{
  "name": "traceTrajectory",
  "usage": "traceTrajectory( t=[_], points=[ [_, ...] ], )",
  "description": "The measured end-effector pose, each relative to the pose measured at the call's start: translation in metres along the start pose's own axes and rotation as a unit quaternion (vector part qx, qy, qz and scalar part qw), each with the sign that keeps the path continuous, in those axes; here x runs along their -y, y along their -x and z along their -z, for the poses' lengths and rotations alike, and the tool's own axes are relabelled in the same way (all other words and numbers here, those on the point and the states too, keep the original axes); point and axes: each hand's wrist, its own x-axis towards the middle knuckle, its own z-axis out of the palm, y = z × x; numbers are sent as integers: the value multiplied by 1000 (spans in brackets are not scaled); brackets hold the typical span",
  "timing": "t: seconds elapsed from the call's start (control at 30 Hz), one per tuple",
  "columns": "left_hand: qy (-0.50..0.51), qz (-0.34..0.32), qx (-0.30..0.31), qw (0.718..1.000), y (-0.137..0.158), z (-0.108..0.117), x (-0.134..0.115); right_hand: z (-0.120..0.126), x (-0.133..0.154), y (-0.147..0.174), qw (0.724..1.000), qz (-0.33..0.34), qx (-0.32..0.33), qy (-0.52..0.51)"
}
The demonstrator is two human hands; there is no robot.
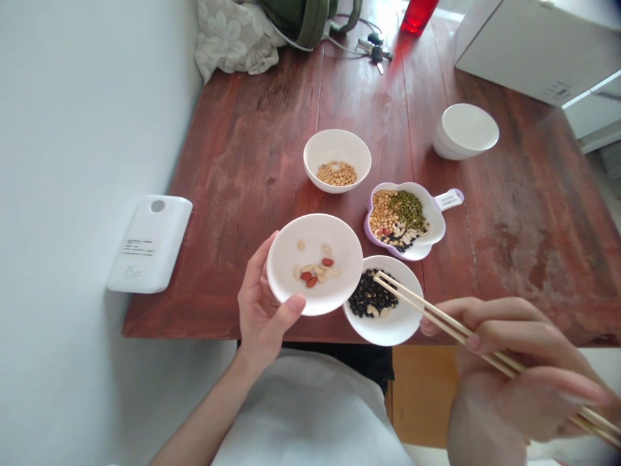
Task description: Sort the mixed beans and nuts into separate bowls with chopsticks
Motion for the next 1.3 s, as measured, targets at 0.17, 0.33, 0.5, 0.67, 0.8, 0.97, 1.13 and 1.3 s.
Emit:
traceTrajectory(
  t=[0.17,0.33,0.5,0.67,0.8,0.97,1.13,1.3],
  points=[
    [14,3,-4,1000,1,1,1,7,-15,12,994,-101,-25,-23],
    [4,5,-10,1000,0,3,1,2,-24,14,994,-103,7,-19],
    [-12,7,-15,1000,0,3,2,-6,-28,10,997,-80,16,-17],
    [-6,1,-14,1000,0,3,2,-4,-25,12,994,-104,39,-23],
    [-14,3,-13,1000,1,3,3,-6,-27,13,995,-87,44,-35],
    [-8,4,-12,1000,1,3,2,-14,-29,10,997,-55,39,-25],
    [-16,-1,-16,1000,1,3,1,-16,-26,8,998,-18,55,8],
    [-18,1,-13,1000,0,3,2,-17,-27,8,998,12,50,23]
  ],
)
